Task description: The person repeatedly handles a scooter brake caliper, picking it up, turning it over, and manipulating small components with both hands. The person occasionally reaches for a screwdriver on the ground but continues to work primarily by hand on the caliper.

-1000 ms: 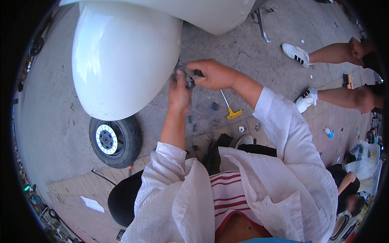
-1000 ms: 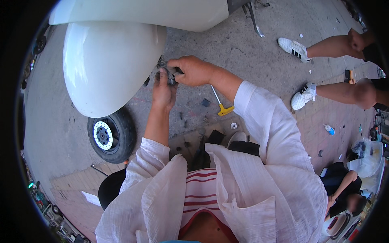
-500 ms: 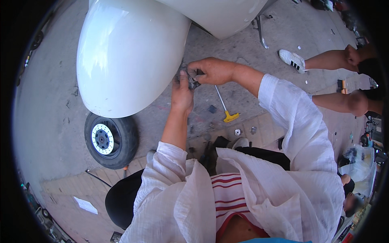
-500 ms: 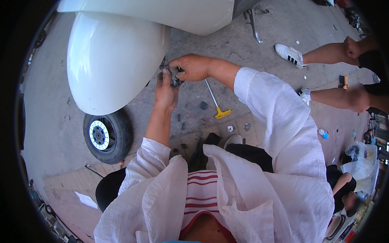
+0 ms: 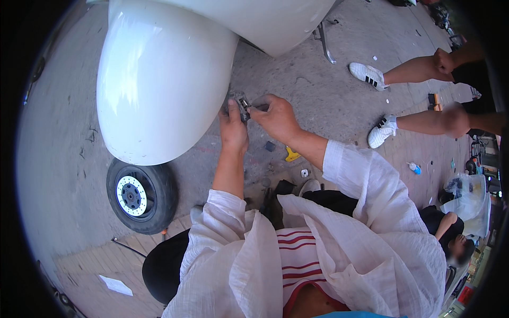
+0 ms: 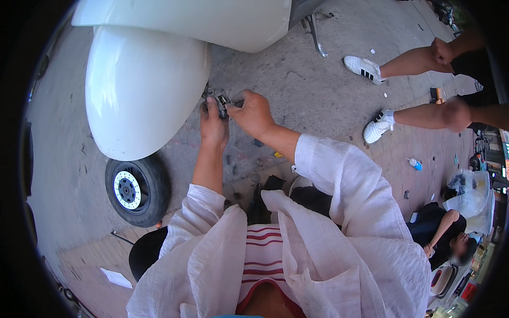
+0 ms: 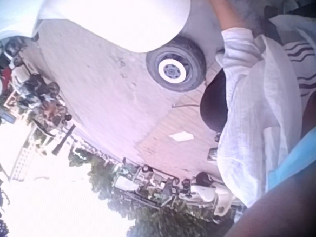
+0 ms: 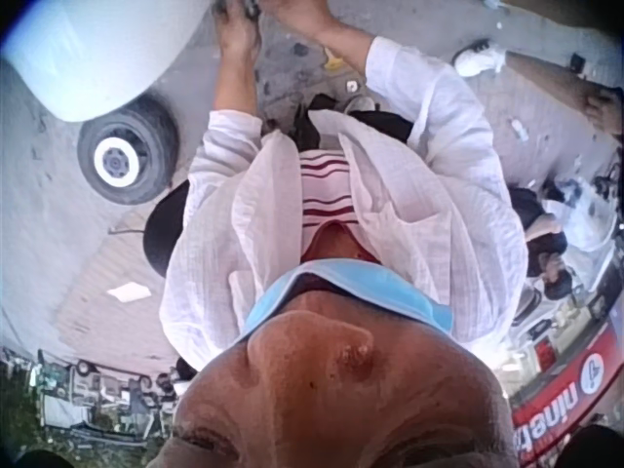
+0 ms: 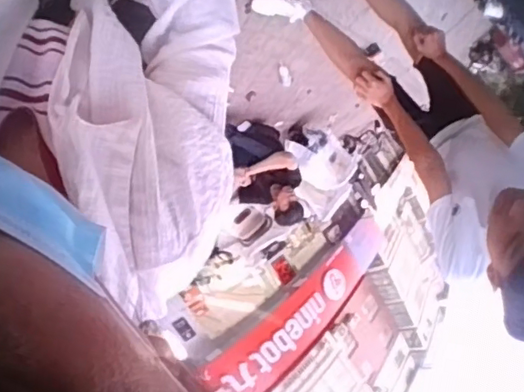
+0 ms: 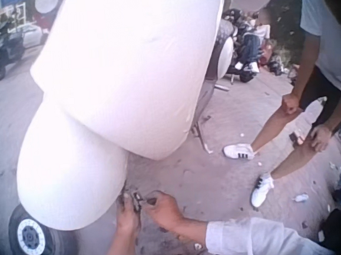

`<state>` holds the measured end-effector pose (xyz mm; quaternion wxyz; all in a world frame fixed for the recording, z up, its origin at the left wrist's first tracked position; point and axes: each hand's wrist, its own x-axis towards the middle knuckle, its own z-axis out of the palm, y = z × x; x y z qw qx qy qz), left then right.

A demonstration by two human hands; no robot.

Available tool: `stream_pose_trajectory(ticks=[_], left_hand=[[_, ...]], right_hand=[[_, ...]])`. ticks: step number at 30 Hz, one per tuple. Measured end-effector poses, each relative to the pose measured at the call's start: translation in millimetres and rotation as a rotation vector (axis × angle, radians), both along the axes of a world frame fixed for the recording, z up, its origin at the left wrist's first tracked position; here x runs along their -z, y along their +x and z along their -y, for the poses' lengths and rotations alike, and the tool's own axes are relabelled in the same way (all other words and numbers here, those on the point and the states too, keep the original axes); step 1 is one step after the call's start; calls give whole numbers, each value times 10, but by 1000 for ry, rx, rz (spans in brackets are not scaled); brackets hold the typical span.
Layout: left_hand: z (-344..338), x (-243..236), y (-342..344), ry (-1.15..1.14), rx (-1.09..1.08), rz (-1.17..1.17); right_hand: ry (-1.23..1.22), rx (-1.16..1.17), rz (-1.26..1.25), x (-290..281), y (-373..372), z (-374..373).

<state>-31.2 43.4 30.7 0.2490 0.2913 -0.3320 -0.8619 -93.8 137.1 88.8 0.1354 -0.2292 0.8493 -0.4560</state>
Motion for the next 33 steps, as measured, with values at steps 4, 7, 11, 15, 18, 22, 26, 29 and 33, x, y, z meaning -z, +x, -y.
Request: stream_pose_trajectory(ticks=[4, 7, 11, 15, 18, 22, 26, 29, 33], left_hand=[[-5, 15, -4, -17, -13, 18], [22, 97, 2, -70, 5, 28], [14, 90, -3, -100, 14, 67], [48, 145, 16, -108, 41, 83], [51, 134, 24, -125, 56, 98], [53, 114, 43, -114, 43, 98], [48, 103, 23, -116, 50, 75], [44, 84, 25, -85, 63, 72], [34, 38, 43, -38, 70, 25]], right_hand=[[54, -28, 24, -8, -80, 33], [92, -135, 68, -10, -190, 68], [100, -194, 251, 41, -303, 110], [155, -204, 493, -124, -359, 185], [167, -216, 625, -215, -403, 211], [253, -264, 612, -382, -379, 273], [323, -395, 563, -380, -485, 283], [319, -446, 576, -335, -544, 274], [329, -448, 626, -408, -569, 300]])
